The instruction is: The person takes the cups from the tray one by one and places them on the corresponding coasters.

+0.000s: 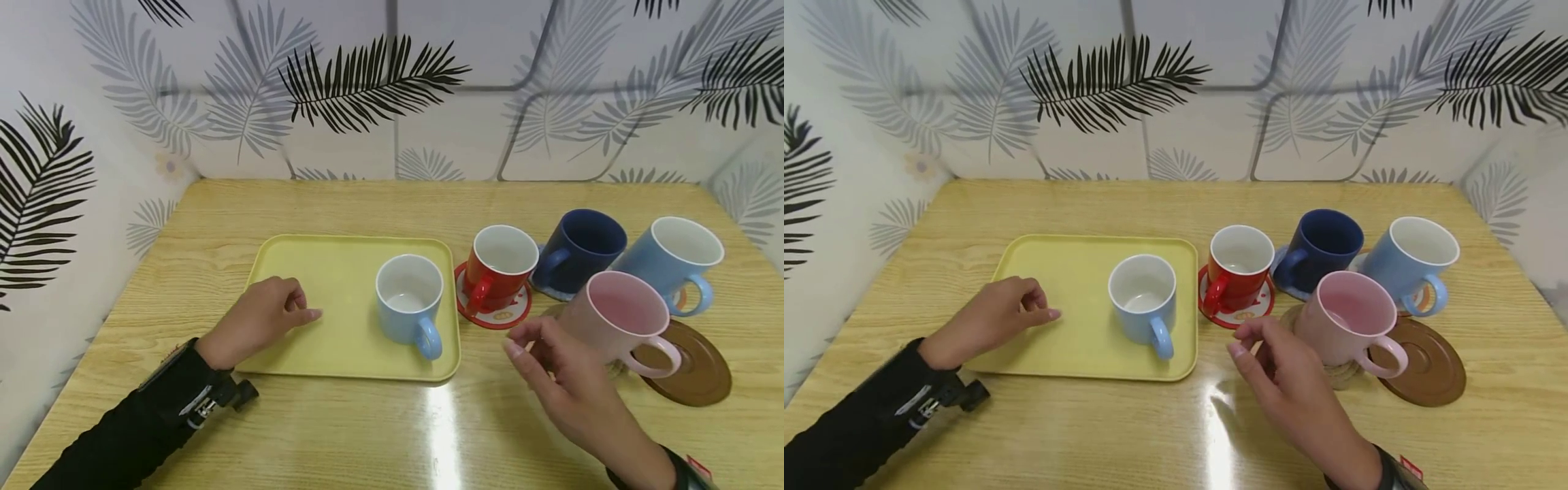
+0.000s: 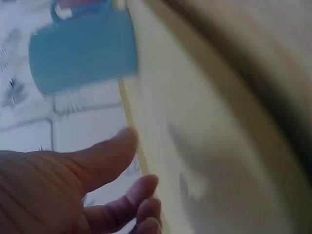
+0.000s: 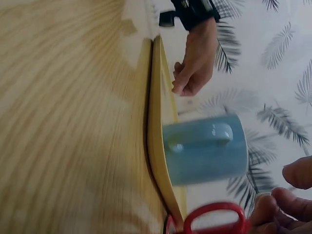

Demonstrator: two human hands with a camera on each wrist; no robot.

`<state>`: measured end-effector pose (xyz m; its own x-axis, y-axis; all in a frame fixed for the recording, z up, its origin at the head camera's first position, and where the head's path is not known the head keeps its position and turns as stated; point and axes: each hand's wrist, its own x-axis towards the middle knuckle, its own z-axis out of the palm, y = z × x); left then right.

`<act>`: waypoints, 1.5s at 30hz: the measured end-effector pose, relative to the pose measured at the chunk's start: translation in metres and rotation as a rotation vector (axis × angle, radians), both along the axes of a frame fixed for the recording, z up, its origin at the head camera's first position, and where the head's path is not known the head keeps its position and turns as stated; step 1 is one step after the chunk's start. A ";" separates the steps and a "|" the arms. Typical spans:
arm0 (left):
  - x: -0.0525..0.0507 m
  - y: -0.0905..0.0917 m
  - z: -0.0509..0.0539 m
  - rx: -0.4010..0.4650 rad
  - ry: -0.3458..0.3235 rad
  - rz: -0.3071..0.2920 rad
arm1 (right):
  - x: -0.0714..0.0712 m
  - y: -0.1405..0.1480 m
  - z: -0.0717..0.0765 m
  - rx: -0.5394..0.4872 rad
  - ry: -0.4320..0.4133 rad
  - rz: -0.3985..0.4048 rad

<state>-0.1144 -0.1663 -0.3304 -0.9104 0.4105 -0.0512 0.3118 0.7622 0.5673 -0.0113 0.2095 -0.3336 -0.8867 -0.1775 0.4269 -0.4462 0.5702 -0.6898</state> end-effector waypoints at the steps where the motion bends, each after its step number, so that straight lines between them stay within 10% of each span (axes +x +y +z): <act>1: -0.003 -0.007 0.000 -0.021 -0.008 0.012 | -0.002 -0.005 0.000 0.016 -0.006 0.020; 9: -0.022 -0.024 -0.004 -0.105 -0.127 0.072 | -0.015 -0.039 -0.006 -0.023 -0.226 0.215; 18: -0.026 -0.024 -0.009 -0.105 -0.110 0.036 | -0.026 -0.057 -0.013 -0.233 -0.468 0.379; 45: -0.019 -0.025 -0.010 -0.083 -0.099 0.032 | -0.029 -0.059 -0.016 -0.280 -0.532 0.249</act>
